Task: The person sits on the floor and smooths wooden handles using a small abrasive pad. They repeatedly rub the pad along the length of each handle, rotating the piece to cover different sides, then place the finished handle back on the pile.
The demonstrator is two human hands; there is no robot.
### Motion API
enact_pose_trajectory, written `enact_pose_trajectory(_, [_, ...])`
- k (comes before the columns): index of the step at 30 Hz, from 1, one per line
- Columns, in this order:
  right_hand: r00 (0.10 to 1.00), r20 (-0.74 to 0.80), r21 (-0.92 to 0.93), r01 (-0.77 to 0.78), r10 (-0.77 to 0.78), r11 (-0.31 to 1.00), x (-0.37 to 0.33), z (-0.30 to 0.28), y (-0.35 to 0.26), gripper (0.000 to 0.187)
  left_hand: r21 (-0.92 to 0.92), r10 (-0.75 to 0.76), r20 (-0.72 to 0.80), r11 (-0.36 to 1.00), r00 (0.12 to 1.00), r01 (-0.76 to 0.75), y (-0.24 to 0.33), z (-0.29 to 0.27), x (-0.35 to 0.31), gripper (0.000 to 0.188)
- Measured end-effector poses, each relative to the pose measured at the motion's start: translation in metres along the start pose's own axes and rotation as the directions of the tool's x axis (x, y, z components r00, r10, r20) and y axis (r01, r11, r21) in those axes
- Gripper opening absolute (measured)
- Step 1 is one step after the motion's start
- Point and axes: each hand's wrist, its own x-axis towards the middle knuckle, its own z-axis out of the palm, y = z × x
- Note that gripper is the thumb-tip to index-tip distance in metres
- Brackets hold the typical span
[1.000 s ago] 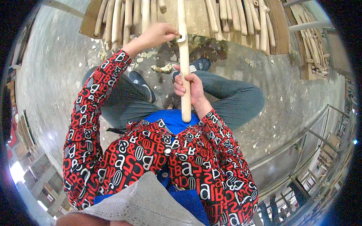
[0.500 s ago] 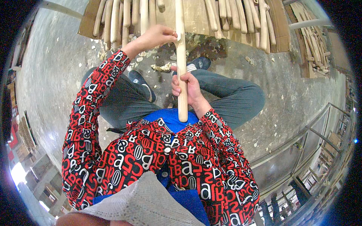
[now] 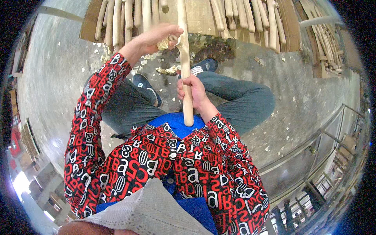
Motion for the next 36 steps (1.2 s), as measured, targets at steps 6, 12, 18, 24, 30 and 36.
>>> enact_pose_trajectory(6, [0.983, 0.179, 0.164, -0.071, 0.041, 0.984, 0.006, -0.01, 0.0, 0.048, 0.452, 0.352, -0.262, 0.867, 0.898, -0.208, 0.044, -0.016, -0.011, 0.033])
enact_pose_trajectory(12, [0.987, 0.152, 0.128, -0.079, 0.06, 0.989, 0.008, -0.008, -0.003, 0.048, 0.891, 0.546, 0.454, -0.267, 0.704, -0.368, 0.005, -0.033, 0.001, 0.024])
enact_pose_trajectory(18, [0.99, 0.127, 0.133, -0.08, 0.063, 0.988, 0.006, -0.007, -0.002, 0.048, 0.777, 0.348, 0.604, -0.455, 0.717, -0.434, 0.001, -0.022, 0.008, 0.021])
enact_pose_trajectory(24, [0.986, 0.152, 0.16, -0.091, 0.066, 0.983, 0.005, -0.007, -0.002, 0.047, 0.742, 0.359, 0.65, -0.488, 0.669, -0.459, -0.002, -0.026, 0.009, 0.02])
enact_pose_trajectory(30, [0.988, 0.142, 0.148, -0.084, 0.063, 0.985, 0.005, -0.007, -0.002, 0.046, 0.758, 0.355, 0.623, -0.495, 0.698, -0.425, -0.003, -0.027, 0.005, 0.016])
enact_pose_trajectory(36, [0.99, 0.129, 0.147, -0.078, 0.059, 0.986, 0.005, -0.006, -0.003, 0.045, 0.735, 0.377, 0.649, -0.535, 0.661, -0.416, -0.005, -0.019, 0.008, 0.011])
